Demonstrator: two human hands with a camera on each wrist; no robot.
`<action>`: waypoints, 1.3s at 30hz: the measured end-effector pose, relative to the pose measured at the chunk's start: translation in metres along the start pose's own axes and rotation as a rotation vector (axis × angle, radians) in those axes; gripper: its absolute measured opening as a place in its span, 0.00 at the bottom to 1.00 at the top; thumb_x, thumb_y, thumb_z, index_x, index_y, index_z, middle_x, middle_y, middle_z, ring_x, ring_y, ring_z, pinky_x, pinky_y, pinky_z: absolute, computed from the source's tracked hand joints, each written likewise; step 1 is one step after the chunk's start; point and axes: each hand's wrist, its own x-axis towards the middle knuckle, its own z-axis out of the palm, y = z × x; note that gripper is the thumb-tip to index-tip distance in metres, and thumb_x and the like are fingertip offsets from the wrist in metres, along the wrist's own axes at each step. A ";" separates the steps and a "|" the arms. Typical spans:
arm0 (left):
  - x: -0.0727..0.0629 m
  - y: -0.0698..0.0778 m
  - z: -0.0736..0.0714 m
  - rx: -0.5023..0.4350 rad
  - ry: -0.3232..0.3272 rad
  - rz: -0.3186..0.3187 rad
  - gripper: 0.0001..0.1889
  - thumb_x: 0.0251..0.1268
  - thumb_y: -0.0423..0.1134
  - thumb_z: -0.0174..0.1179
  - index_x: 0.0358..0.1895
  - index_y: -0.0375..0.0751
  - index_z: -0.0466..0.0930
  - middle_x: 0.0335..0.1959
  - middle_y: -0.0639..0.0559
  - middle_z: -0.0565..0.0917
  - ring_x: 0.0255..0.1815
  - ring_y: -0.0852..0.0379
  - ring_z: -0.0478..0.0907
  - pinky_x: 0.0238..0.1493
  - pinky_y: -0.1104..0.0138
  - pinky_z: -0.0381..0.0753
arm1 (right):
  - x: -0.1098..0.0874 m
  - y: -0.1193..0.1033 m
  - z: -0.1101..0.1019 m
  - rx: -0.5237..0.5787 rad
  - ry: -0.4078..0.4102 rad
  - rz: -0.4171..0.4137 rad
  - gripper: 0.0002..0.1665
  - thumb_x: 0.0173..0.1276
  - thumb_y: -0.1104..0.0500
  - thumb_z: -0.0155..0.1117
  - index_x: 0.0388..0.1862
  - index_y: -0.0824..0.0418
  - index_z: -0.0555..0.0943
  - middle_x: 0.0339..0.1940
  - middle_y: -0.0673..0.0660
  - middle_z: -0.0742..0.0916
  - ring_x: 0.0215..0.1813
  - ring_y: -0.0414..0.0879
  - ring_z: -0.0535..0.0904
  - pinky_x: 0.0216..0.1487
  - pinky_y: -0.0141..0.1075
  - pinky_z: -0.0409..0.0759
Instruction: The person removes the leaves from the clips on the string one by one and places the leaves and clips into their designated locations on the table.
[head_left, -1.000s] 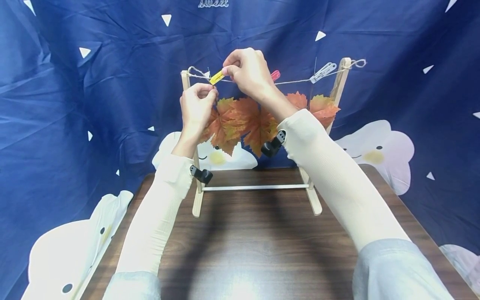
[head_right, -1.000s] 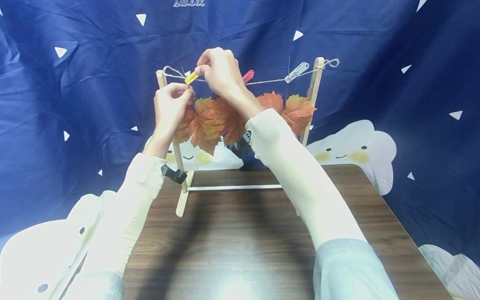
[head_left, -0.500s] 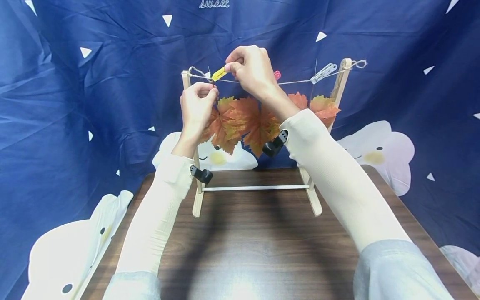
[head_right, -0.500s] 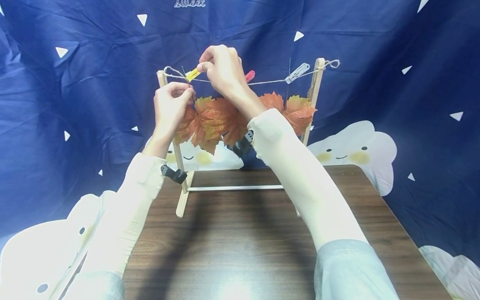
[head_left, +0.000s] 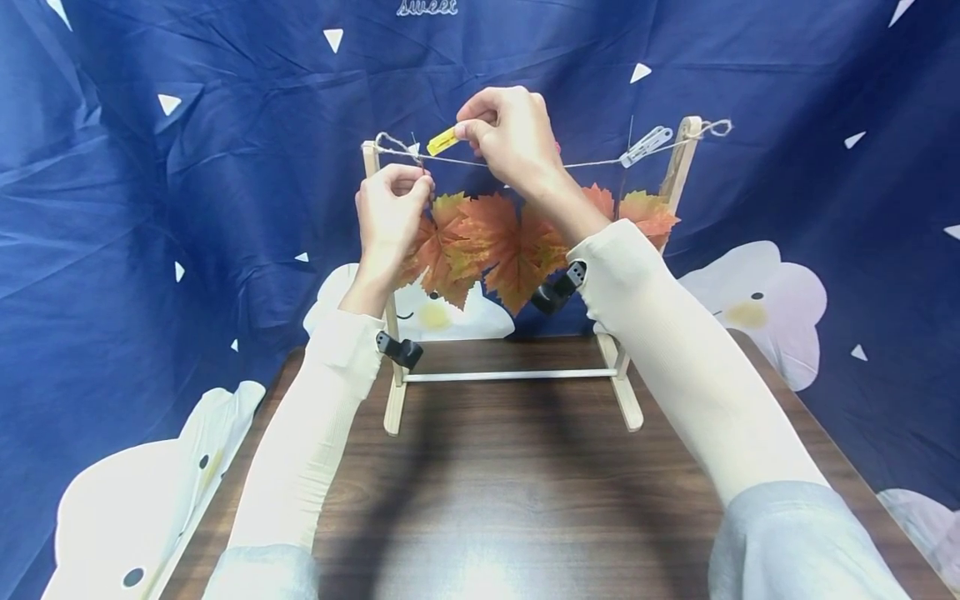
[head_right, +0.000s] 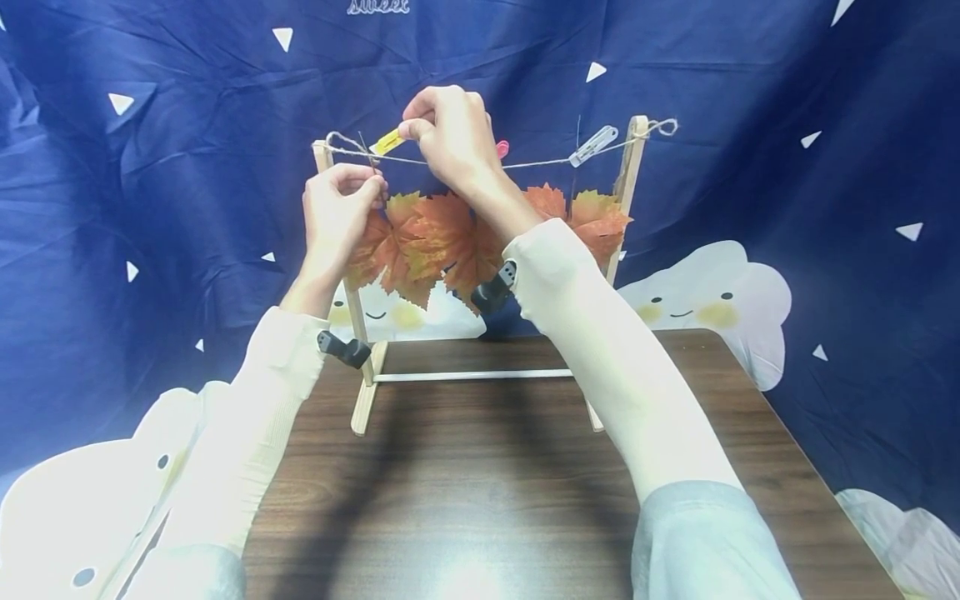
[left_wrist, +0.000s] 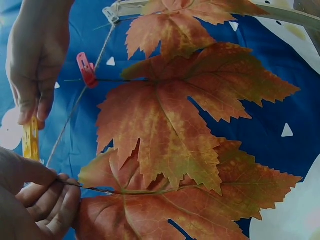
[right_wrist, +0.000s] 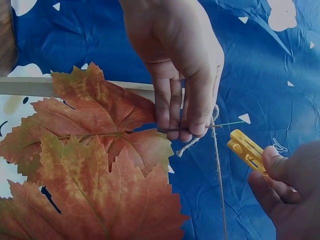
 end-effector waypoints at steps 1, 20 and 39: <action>0.000 0.000 0.000 0.003 0.002 0.000 0.09 0.73 0.37 0.66 0.49 0.36 0.90 0.46 0.43 0.93 0.42 0.59 0.89 0.53 0.70 0.86 | -0.001 0.000 -0.001 0.004 -0.005 0.003 0.13 0.79 0.55 0.68 0.55 0.59 0.90 0.42 0.56 0.92 0.38 0.41 0.84 0.43 0.28 0.80; -0.009 -0.005 -0.014 -0.032 0.030 0.032 0.07 0.71 0.36 0.67 0.43 0.35 0.90 0.37 0.44 0.92 0.31 0.65 0.87 0.42 0.75 0.86 | -0.021 0.004 -0.010 0.002 -0.054 -0.052 0.23 0.71 0.48 0.77 0.60 0.57 0.88 0.50 0.54 0.92 0.48 0.39 0.88 0.55 0.28 0.84; -0.024 -0.015 -0.032 -0.112 0.016 0.054 0.08 0.71 0.34 0.66 0.43 0.30 0.89 0.35 0.44 0.92 0.32 0.62 0.88 0.40 0.74 0.88 | -0.053 0.026 -0.013 0.199 -0.073 -0.082 0.21 0.70 0.63 0.74 0.60 0.61 0.82 0.58 0.55 0.88 0.51 0.44 0.91 0.52 0.32 0.89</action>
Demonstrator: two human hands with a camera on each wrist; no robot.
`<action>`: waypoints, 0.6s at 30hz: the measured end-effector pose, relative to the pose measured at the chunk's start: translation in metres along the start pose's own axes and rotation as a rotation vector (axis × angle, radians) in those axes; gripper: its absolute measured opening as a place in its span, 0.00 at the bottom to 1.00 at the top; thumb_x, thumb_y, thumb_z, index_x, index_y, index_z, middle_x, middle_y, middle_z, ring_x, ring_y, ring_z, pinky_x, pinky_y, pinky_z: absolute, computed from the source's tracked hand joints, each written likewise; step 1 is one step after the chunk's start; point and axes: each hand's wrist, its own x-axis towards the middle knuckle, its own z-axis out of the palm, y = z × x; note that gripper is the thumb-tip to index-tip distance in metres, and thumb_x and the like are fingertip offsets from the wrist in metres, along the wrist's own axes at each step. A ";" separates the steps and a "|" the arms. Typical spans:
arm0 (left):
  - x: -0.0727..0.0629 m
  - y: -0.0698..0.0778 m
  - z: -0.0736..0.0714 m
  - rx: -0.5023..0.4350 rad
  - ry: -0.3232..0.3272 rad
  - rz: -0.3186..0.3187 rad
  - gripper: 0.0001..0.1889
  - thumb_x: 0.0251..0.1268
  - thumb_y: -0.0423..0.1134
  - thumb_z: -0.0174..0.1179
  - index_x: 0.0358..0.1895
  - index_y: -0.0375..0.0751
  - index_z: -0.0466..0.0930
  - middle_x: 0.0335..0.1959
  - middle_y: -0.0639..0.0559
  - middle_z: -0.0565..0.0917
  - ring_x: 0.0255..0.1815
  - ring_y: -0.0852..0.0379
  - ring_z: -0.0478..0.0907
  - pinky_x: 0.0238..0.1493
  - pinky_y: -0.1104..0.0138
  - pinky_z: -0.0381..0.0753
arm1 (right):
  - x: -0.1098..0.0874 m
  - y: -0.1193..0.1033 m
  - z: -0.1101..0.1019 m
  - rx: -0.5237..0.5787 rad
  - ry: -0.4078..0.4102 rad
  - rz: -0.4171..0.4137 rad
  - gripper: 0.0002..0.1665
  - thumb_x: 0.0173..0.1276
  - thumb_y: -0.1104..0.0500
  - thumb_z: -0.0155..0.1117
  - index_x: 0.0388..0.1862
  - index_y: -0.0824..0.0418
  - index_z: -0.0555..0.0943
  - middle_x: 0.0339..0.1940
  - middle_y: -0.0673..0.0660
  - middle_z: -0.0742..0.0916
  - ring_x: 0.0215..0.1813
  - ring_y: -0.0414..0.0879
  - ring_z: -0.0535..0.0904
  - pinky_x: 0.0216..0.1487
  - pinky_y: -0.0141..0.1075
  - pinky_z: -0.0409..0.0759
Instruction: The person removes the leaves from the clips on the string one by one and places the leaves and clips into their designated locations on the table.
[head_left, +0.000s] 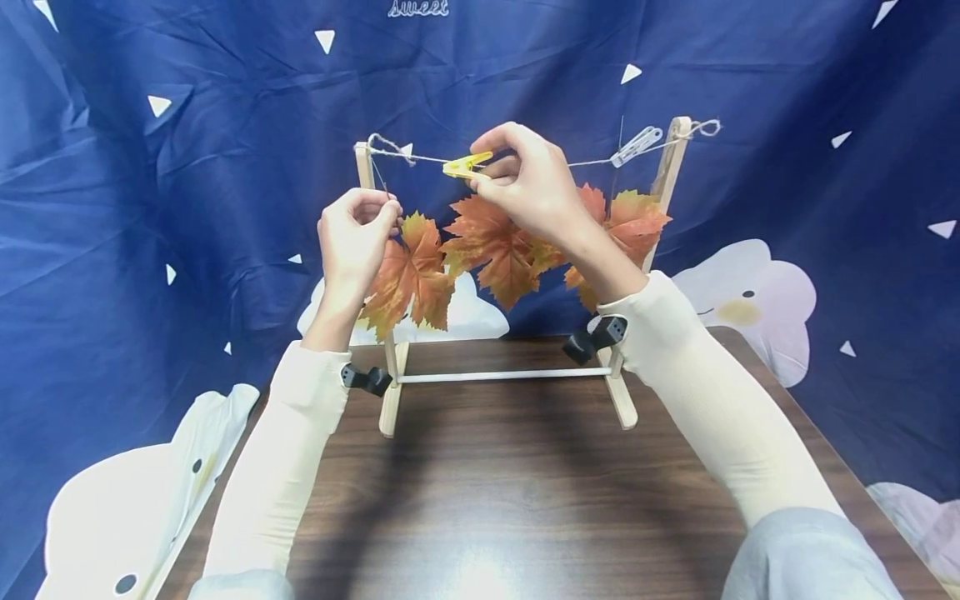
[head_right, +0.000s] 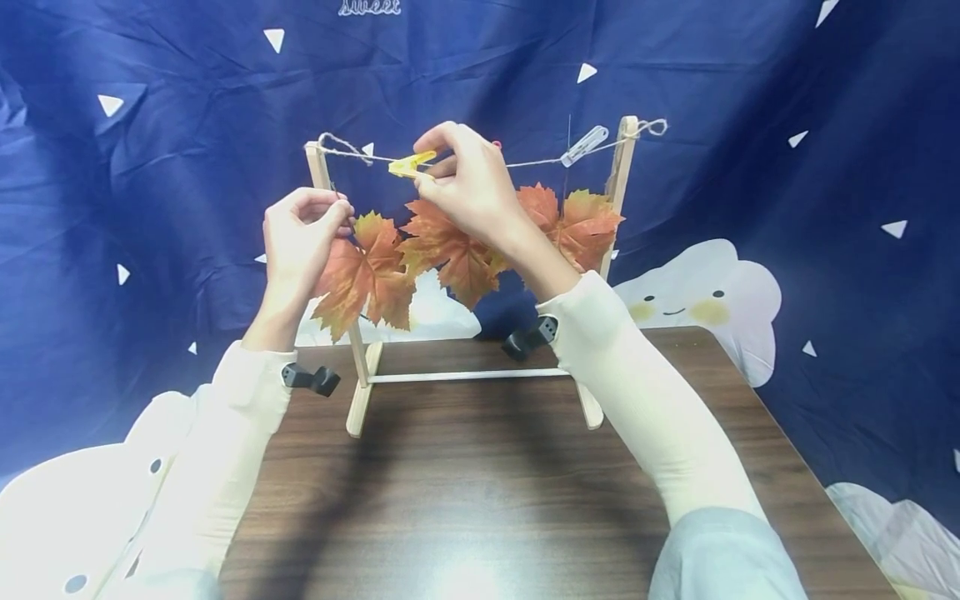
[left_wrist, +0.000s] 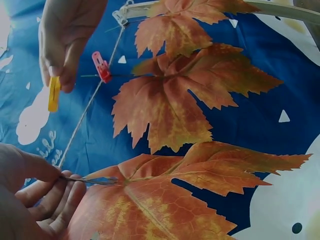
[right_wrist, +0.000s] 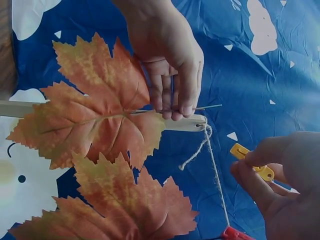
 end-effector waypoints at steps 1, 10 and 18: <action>-0.001 0.000 -0.001 -0.001 -0.002 -0.002 0.08 0.71 0.34 0.66 0.43 0.30 0.88 0.34 0.45 0.91 0.32 0.62 0.88 0.40 0.74 0.88 | -0.001 0.002 0.000 0.002 0.003 0.010 0.21 0.70 0.63 0.74 0.60 0.61 0.82 0.57 0.56 0.89 0.50 0.44 0.91 0.52 0.32 0.89; -0.008 -0.005 -0.012 -0.046 -0.002 -0.008 0.05 0.69 0.32 0.66 0.40 0.32 0.88 0.32 0.52 0.90 0.31 0.62 0.88 0.39 0.72 0.89 | -0.015 0.018 -0.005 -0.031 -0.007 0.022 0.22 0.71 0.60 0.73 0.63 0.59 0.83 0.58 0.57 0.89 0.52 0.47 0.90 0.57 0.37 0.88; -0.021 -0.008 -0.020 -0.096 -0.006 -0.016 0.04 0.69 0.30 0.66 0.39 0.31 0.86 0.29 0.56 0.89 0.29 0.62 0.88 0.37 0.72 0.89 | -0.032 0.031 -0.008 -0.092 -0.026 0.010 0.20 0.73 0.56 0.71 0.63 0.55 0.86 0.58 0.56 0.85 0.49 0.48 0.87 0.54 0.39 0.89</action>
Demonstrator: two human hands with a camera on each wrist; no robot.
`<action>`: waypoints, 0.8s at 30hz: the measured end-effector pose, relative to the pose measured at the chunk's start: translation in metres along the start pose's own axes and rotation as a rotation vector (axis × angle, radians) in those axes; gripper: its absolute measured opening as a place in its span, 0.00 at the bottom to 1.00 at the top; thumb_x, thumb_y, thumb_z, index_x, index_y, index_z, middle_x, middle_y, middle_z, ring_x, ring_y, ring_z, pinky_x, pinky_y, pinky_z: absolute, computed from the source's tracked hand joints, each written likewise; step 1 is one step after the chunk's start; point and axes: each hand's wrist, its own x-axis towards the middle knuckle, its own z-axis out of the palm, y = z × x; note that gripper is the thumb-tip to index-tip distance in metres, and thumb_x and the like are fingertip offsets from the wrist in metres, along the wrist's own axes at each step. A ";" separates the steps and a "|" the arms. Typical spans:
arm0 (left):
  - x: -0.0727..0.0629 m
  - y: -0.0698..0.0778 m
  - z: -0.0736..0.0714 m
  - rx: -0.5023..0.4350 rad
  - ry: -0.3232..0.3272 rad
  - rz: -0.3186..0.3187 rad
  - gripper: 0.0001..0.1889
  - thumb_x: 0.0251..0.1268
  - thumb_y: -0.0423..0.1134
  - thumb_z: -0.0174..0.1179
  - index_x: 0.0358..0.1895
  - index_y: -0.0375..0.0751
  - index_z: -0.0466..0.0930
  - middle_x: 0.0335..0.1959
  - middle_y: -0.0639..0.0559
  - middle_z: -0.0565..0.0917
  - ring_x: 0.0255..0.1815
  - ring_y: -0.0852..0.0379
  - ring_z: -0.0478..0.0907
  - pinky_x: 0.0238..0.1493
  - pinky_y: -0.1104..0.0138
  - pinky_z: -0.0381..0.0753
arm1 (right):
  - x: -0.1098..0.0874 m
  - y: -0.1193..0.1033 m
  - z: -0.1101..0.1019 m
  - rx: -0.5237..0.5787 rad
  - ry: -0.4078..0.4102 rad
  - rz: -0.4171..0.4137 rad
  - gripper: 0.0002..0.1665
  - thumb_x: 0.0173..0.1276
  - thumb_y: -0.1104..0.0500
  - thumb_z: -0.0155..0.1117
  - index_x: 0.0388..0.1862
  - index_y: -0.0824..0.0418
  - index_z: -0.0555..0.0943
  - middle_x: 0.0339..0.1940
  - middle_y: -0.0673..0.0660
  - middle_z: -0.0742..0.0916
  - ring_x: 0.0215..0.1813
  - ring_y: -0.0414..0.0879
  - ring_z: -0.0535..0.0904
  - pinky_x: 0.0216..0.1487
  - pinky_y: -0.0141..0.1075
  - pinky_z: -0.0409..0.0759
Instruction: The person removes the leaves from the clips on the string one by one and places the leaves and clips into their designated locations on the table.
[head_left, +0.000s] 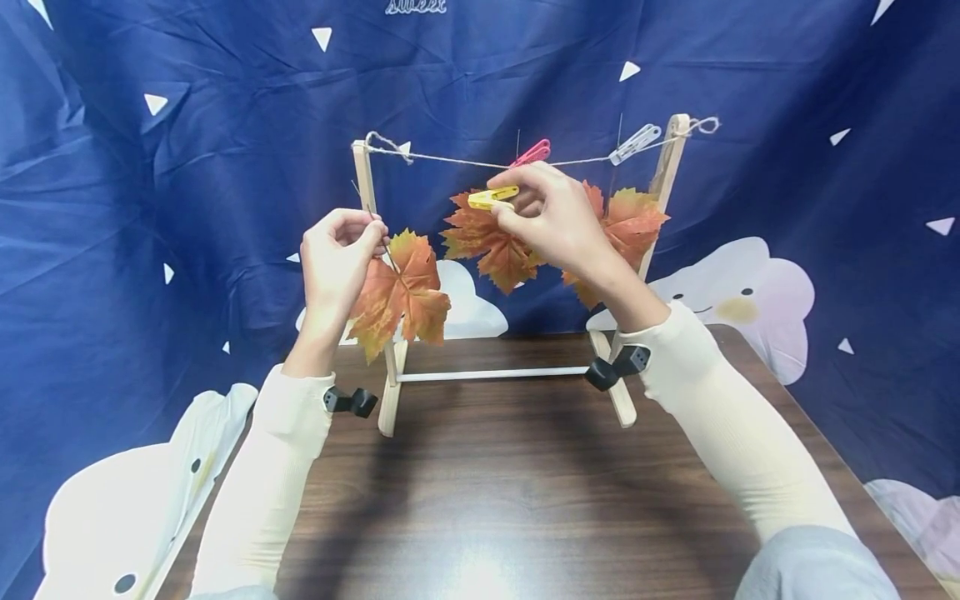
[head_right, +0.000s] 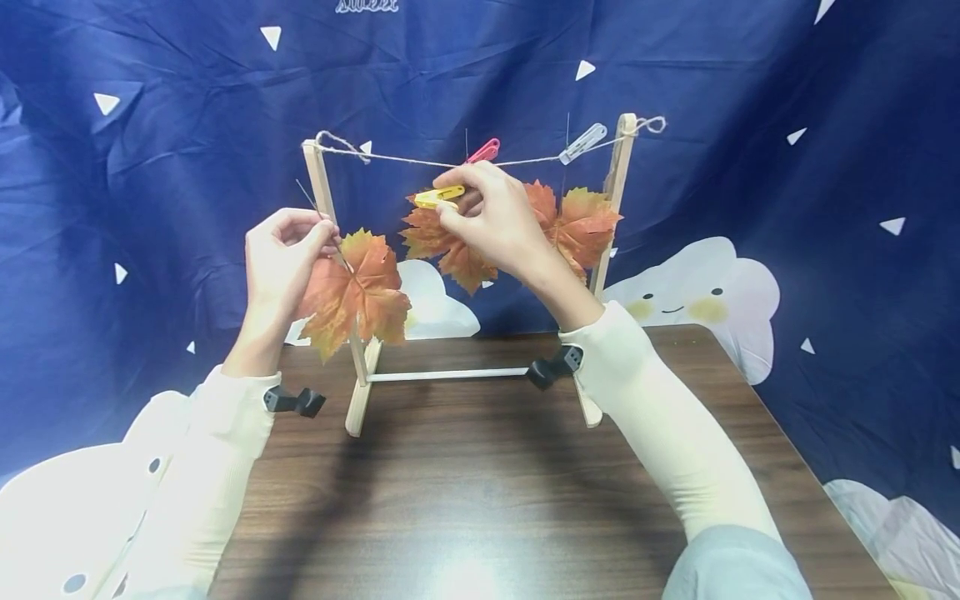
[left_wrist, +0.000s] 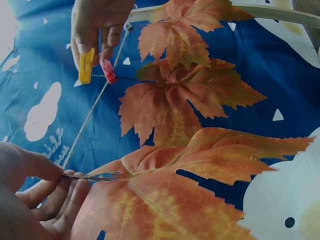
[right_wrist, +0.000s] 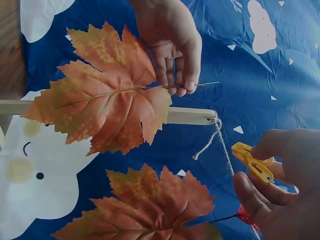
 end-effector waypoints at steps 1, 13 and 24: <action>-0.001 -0.001 -0.001 -0.006 -0.003 0.003 0.04 0.69 0.29 0.66 0.39 0.29 0.86 0.28 0.57 0.89 0.29 0.62 0.88 0.36 0.72 0.89 | -0.002 0.001 0.000 -0.011 0.002 0.004 0.20 0.73 0.56 0.71 0.62 0.55 0.86 0.57 0.56 0.86 0.48 0.47 0.87 0.52 0.37 0.88; -0.026 -0.012 -0.007 -0.074 -0.018 0.010 0.05 0.69 0.25 0.64 0.44 0.26 0.83 0.29 0.55 0.89 0.29 0.59 0.88 0.35 0.70 0.90 | -0.034 0.023 0.000 -0.026 -0.009 0.041 0.17 0.73 0.54 0.72 0.56 0.59 0.82 0.48 0.57 0.85 0.41 0.49 0.79 0.39 0.30 0.79; -0.045 -0.033 -0.010 -0.127 -0.053 -0.029 0.04 0.70 0.23 0.63 0.38 0.34 0.81 0.30 0.52 0.88 0.30 0.60 0.90 0.38 0.67 0.91 | -0.067 0.056 -0.003 -0.052 -0.023 0.065 0.19 0.73 0.52 0.74 0.59 0.57 0.87 0.49 0.57 0.87 0.41 0.48 0.80 0.39 0.27 0.77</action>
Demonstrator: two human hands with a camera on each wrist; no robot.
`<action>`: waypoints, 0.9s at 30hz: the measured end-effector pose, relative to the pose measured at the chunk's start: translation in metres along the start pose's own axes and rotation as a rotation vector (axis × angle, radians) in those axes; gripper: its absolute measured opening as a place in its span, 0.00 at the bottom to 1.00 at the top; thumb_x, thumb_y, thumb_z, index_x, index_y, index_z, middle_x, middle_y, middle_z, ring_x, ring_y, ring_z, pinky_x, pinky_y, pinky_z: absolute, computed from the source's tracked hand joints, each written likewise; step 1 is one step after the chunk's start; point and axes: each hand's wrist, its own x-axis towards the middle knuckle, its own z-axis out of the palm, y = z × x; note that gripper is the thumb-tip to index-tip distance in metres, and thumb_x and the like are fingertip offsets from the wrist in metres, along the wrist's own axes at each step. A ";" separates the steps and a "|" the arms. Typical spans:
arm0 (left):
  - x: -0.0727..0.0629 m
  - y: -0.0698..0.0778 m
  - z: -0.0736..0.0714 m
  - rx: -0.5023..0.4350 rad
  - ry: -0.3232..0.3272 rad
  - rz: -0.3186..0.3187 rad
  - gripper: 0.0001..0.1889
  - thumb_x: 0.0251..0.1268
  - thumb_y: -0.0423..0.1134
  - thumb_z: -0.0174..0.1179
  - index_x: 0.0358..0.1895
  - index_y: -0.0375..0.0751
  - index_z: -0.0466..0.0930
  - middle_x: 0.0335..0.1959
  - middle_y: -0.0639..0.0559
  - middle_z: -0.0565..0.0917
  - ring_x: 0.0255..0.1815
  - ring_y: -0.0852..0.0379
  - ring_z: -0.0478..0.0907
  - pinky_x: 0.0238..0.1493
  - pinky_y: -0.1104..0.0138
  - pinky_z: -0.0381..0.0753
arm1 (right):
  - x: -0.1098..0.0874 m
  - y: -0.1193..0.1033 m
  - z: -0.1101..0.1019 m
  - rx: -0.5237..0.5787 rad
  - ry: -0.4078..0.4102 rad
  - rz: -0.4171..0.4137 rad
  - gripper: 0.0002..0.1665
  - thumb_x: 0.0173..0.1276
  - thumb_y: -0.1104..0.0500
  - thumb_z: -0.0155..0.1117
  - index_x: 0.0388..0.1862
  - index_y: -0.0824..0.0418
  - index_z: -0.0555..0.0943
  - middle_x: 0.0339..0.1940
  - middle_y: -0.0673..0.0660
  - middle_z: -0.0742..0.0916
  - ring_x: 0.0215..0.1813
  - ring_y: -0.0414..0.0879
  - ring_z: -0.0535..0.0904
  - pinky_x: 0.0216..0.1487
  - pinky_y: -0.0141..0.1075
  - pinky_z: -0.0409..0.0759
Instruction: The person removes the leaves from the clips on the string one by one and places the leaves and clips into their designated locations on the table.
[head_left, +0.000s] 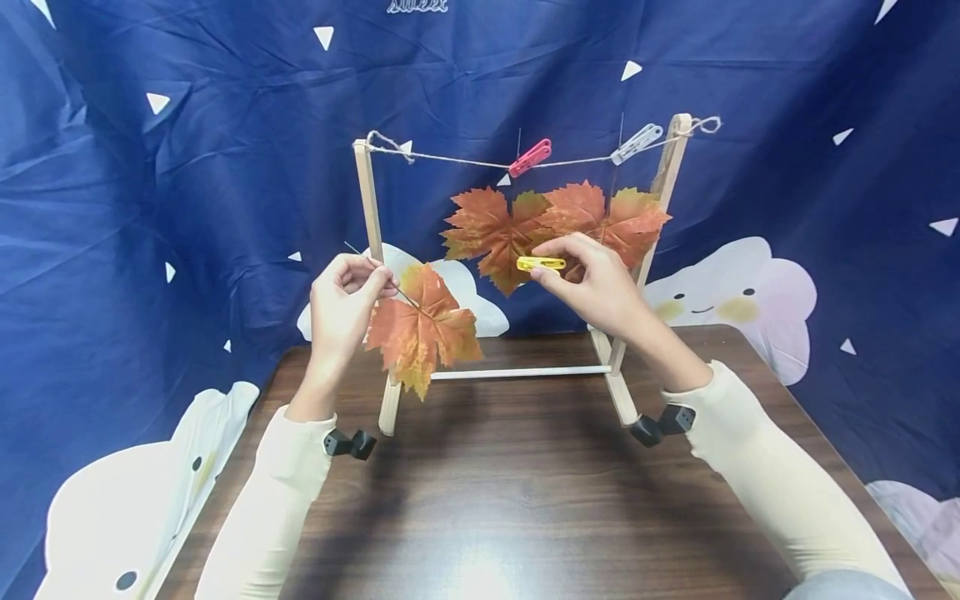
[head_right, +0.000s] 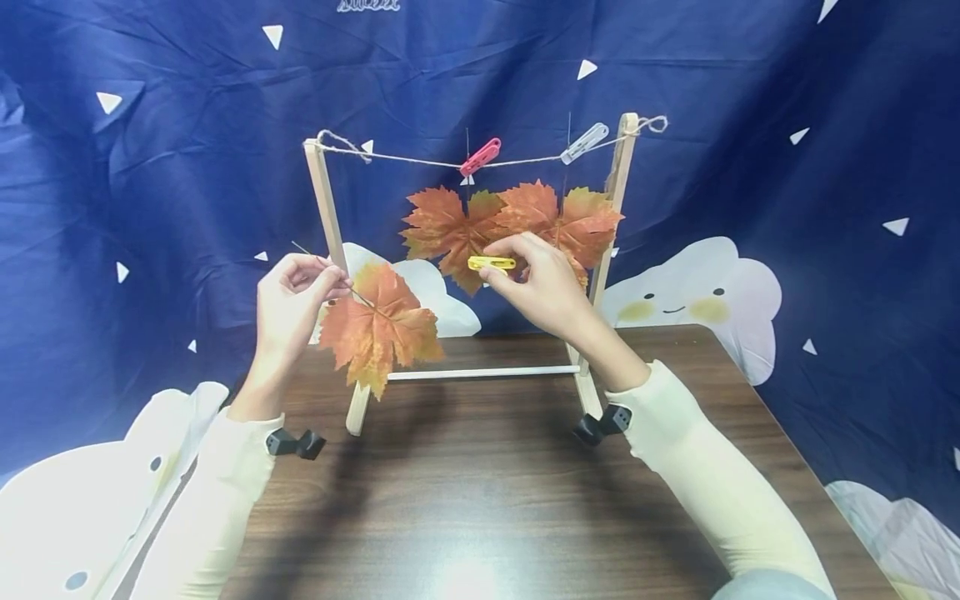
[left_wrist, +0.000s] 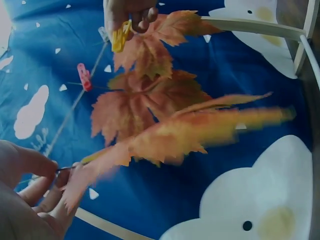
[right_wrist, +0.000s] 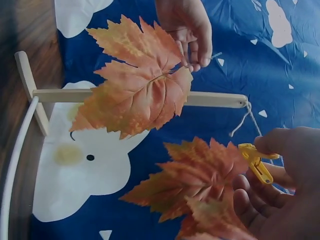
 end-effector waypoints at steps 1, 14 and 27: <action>-0.001 -0.003 0.000 -0.008 -0.007 -0.004 0.05 0.70 0.22 0.63 0.37 0.35 0.80 0.31 0.52 0.88 0.30 0.61 0.90 0.39 0.67 0.91 | -0.002 0.003 0.000 -0.004 0.002 0.000 0.18 0.73 0.53 0.74 0.58 0.57 0.87 0.48 0.57 0.88 0.41 0.47 0.80 0.39 0.26 0.76; -0.030 -0.035 0.003 -0.073 -0.015 -0.153 0.06 0.72 0.24 0.63 0.37 0.38 0.80 0.33 0.56 0.87 0.34 0.62 0.90 0.44 0.66 0.91 | -0.028 0.038 0.002 0.004 -0.028 0.100 0.17 0.76 0.52 0.70 0.59 0.58 0.87 0.50 0.59 0.89 0.40 0.49 0.75 0.38 0.30 0.72; -0.060 -0.071 0.006 -0.141 -0.009 -0.286 0.03 0.72 0.24 0.63 0.44 0.27 0.80 0.30 0.55 0.90 0.33 0.57 0.92 0.42 0.66 0.92 | -0.048 0.082 0.010 0.076 -0.133 0.143 0.17 0.82 0.52 0.64 0.61 0.57 0.86 0.46 0.59 0.88 0.35 0.43 0.77 0.35 0.31 0.76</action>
